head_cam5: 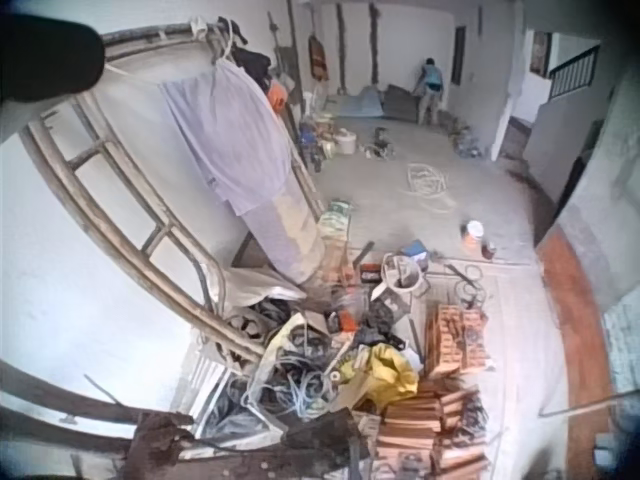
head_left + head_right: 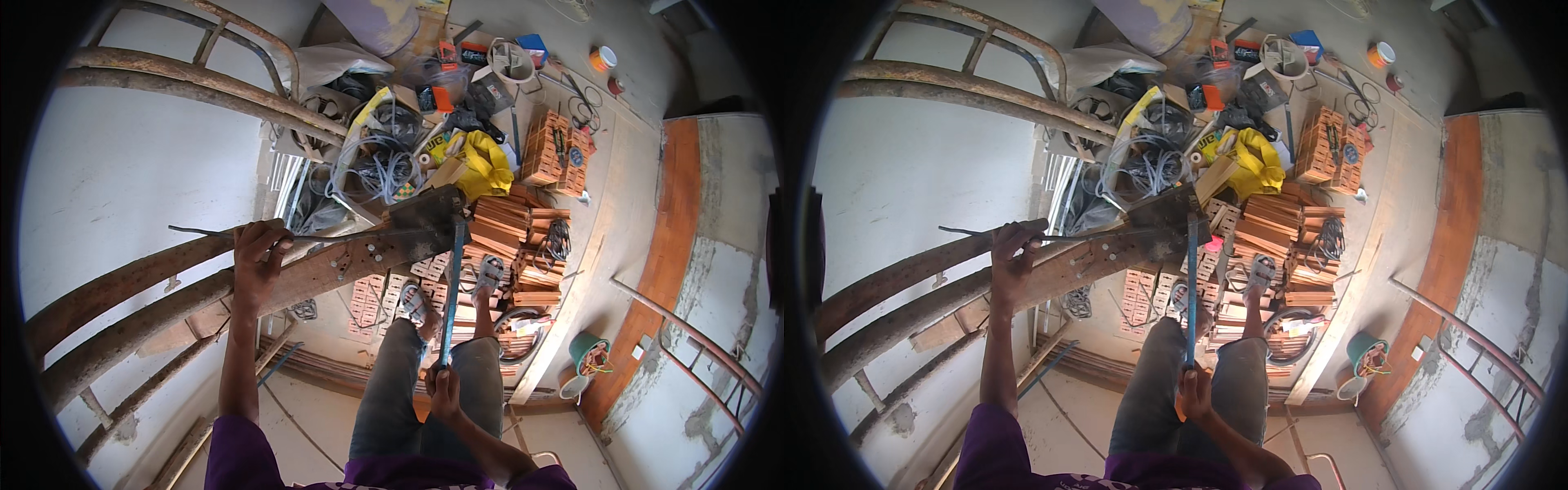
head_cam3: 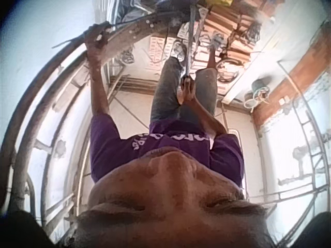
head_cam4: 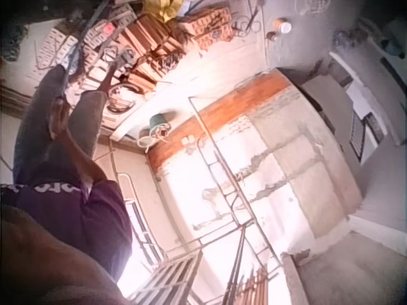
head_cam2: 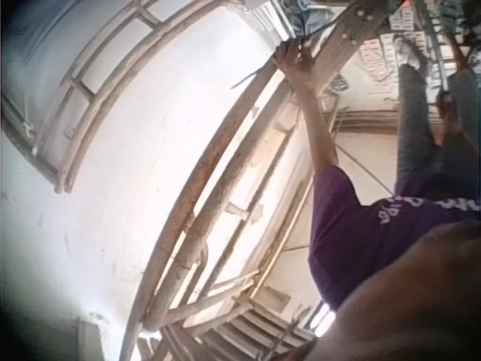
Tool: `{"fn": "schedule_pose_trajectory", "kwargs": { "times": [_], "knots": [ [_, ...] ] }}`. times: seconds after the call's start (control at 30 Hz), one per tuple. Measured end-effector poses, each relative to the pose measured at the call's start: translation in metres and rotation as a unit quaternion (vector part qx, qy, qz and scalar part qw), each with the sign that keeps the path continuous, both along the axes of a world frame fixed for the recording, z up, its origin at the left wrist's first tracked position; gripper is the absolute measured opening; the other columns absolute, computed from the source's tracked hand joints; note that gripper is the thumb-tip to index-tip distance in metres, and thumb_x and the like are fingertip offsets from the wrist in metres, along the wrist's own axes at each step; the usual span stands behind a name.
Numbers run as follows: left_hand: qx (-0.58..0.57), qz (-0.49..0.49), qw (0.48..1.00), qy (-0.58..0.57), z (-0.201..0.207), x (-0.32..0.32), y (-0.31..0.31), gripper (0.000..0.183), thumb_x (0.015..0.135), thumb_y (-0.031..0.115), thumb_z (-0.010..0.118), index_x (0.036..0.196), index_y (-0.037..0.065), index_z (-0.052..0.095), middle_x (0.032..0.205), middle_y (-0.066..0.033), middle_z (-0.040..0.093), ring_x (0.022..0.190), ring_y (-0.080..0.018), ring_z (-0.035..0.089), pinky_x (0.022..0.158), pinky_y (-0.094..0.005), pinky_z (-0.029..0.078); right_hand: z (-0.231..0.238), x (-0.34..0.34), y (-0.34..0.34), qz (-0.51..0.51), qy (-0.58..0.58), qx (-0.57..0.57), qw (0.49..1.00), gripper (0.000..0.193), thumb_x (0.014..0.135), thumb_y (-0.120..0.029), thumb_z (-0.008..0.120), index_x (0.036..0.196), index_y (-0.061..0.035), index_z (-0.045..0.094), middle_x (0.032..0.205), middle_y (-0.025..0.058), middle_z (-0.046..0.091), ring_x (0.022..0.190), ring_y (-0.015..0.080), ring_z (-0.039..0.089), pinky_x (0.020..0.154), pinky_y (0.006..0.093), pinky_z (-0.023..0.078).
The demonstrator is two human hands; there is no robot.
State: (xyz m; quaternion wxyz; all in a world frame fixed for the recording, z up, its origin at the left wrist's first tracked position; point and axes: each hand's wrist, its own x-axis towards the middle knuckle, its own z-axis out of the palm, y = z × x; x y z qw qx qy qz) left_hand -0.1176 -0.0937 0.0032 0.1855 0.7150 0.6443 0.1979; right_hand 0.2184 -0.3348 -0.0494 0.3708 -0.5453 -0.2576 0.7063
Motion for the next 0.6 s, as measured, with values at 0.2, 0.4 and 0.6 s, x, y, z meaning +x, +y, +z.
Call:
{"fn": "schedule_pose_trajectory", "kwargs": {
  "times": [0.2, 0.4, 0.6],
  "knots": [
    [0.027, 0.002, 0.999, -0.021, -0.005, 0.002, -0.002, 0.012, 0.077, 0.005, 0.072, 0.089, 0.007, 0.069, 0.087, -0.0036, 0.067, 0.083, -0.0231, 0.058, 0.083, -0.0365, 0.037, -0.012, -0.074, -0.025, -0.074, -0.005, -0.021, 0.997, 0.054, 0.097, -0.061, 0.038, 0.078, -0.0107, 0.039, 0.055, -0.0022, 0.035, 0.044, 0.0058, 0.032, 0.039, 0.0236, 0.027],
    [0.031, -0.015, 0.999, -0.001, 0.003, -0.003, 0.003, 0.011, 0.079, 0.008, 0.072, 0.090, 0.007, 0.070, 0.077, -0.0024, 0.063, 0.074, -0.0202, 0.055, 0.079, -0.0347, 0.036, 0.015, -0.046, -0.002, -0.085, 0.052, -0.074, 0.992, 0.051, 0.099, -0.057, 0.038, 0.081, -0.0102, 0.043, 0.056, -0.0024, 0.037, 0.044, 0.0059, 0.033, 0.039, 0.0235, 0.027],
    [0.054, -0.027, 0.998, 0.000, 0.003, -0.007, 0.003, 0.012, 0.080, 0.009, 0.071, 0.092, 0.009, 0.071, 0.073, -0.0008, 0.061, 0.069, -0.0172, 0.055, 0.077, -0.0332, 0.036, 0.005, 0.038, 0.020, 0.052, -0.075, 0.049, 0.995, 0.049, 0.104, -0.044, 0.029, 0.077, -0.0068, 0.046, 0.053, -0.0036, 0.036, 0.044, 0.0051, 0.030, 0.041, 0.0240, 0.024]
  ]
}}
